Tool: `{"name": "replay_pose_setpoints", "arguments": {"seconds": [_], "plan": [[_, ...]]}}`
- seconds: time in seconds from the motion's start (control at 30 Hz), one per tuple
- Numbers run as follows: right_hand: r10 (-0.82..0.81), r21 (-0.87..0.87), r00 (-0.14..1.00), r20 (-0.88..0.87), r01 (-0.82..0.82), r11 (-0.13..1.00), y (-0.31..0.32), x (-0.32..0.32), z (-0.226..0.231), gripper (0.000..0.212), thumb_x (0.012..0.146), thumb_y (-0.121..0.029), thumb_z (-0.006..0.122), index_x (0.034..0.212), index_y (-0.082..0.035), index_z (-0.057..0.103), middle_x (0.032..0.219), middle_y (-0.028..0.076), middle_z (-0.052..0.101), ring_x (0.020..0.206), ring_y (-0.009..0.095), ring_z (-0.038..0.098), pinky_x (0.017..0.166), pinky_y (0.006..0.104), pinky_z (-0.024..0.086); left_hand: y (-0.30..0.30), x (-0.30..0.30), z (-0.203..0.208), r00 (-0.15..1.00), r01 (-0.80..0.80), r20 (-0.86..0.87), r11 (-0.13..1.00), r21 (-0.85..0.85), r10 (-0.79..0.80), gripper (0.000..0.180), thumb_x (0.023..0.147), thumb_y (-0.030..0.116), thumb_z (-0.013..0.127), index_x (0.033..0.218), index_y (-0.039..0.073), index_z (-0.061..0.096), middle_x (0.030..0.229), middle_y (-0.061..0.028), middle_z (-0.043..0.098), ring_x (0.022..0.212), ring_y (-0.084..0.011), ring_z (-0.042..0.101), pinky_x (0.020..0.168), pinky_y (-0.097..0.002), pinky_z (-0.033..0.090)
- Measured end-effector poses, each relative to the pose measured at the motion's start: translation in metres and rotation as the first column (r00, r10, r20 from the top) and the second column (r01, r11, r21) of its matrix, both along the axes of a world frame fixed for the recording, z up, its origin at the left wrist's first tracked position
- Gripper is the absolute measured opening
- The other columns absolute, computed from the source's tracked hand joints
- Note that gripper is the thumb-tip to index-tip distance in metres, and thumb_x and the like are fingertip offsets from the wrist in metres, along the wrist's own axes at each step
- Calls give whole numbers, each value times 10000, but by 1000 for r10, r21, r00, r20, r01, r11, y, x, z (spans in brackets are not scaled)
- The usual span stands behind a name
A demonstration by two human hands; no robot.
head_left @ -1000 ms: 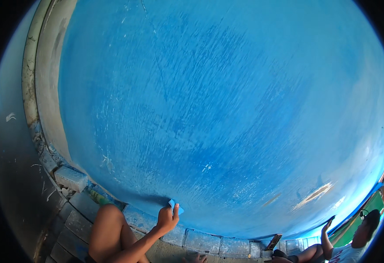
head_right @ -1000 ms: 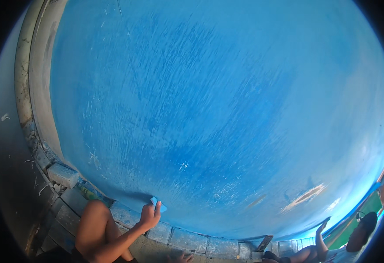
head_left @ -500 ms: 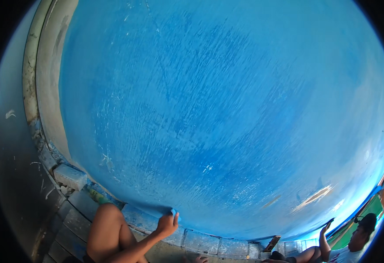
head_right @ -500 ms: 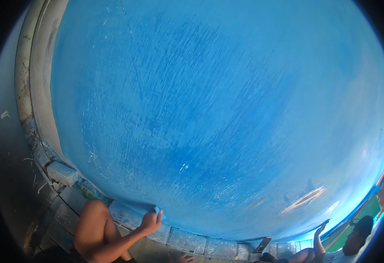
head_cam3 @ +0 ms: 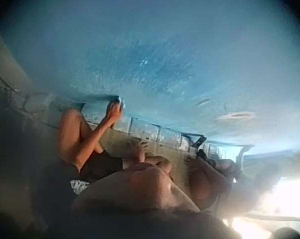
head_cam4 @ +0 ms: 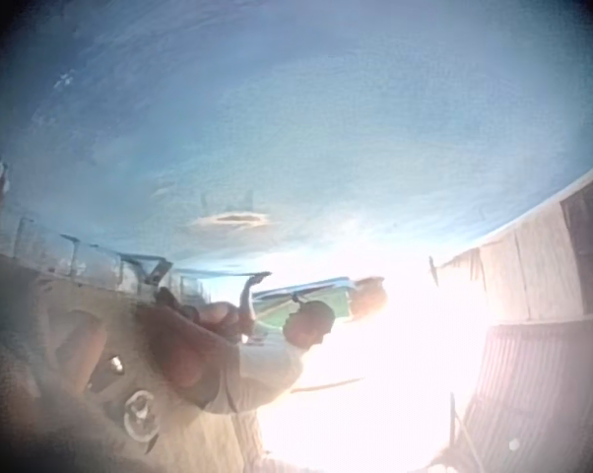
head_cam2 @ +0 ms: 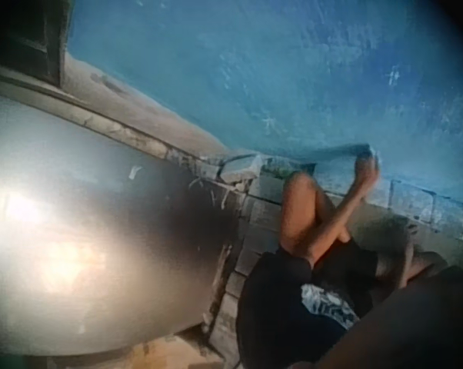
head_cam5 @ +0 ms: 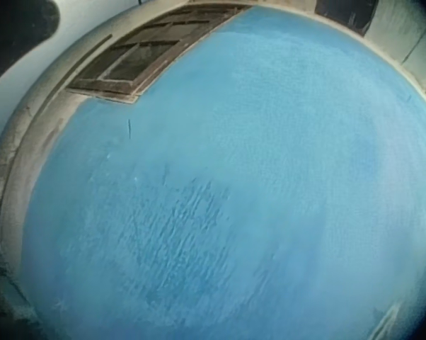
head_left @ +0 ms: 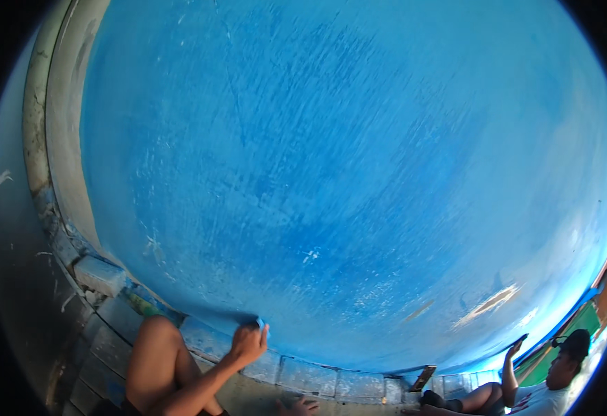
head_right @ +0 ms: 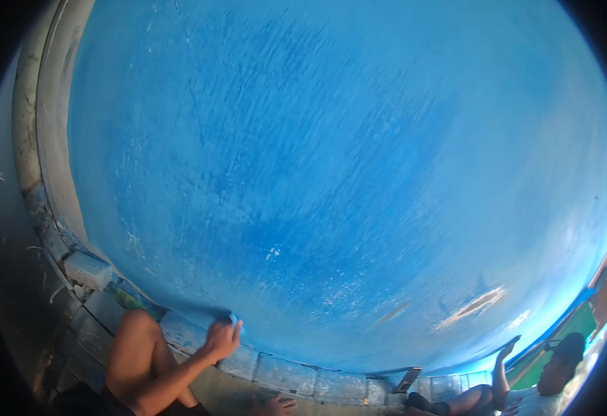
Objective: The person sands a blue wall with sandpaper and touches the surface by hand.
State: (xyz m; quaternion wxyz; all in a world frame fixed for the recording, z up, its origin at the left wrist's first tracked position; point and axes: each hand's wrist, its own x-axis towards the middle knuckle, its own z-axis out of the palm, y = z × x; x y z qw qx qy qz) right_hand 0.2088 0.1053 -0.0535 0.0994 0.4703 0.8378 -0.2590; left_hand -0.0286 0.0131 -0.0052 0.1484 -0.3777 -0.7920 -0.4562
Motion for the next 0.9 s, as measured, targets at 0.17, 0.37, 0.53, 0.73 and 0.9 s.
{"name": "replay_pose_setpoints", "arguments": {"seconds": [0.17, 0.37, 0.53, 0.73, 0.9], "plan": [[5, -8, 1000, -4, -5, 1000, -9, -3, 2, 983, 775, -653, 647, 1374, 80, 382, 1329, 392, 362, 1294, 515, 327, 1078, 559, 320, 0, 7, 8, 985, -71, -144, 982, 177, 97, 362, 963, 219, 508, 685, 3, 593, 546, -168, 533, 510, -391, 528, 522, -477, 438], [-7, -19, 1000, -4, 7, 1000, -6, 7, -4, 995, 772, -657, 647, 1380, 83, 377, 1347, 402, 339, 1309, 522, 306, 1080, 560, 317, -16, -5, 24, 992, -1, 125, 999, -51, 7, 385, 993, 226, 471, 692, 8, 568, 552, -170, 547, 508, -372, 550, 530, -468, 458], [18, -26, 1000, 13, -17, 1000, -9, 4, 0, 1004, 770, -660, 647, 1384, 86, 373, 1362, 410, 320, 1322, 527, 288, 1082, 560, 315, -14, 5, 5, 990, -113, -71, 989, 97, 120, 330, 975, 183, 510, 720, -18, 574, 639, -206, 570, 541, -395, 544, 530, -480, 462], [-6, -23, 1000, -4, 6, 1000, 0, 14, -8, 1016, 767, -663, 647, 1389, 90, 368, 1380, 420, 297, 1337, 533, 266, 1084, 560, 312, -7, 1, 26, 987, -17, 160, 999, -33, 22, 391, 988, 239, 474, 687, 10, 569, 606, -217, 582, 564, -411, 588, 533, -493, 469], [16, -13, 1000, 16, -16, 1000, -7, 8, -2, 1025, 764, -666, 647, 1393, 93, 364, 1395, 428, 277, 1350, 539, 248, 1085, 560, 310, -4, 1, 8, 998, -42, -35, 984, 176, 49, 324, 982, 210, 486, 753, -1, 575, 599, -222, 579, 543, -405, 588, 497, -501, 454]]}}
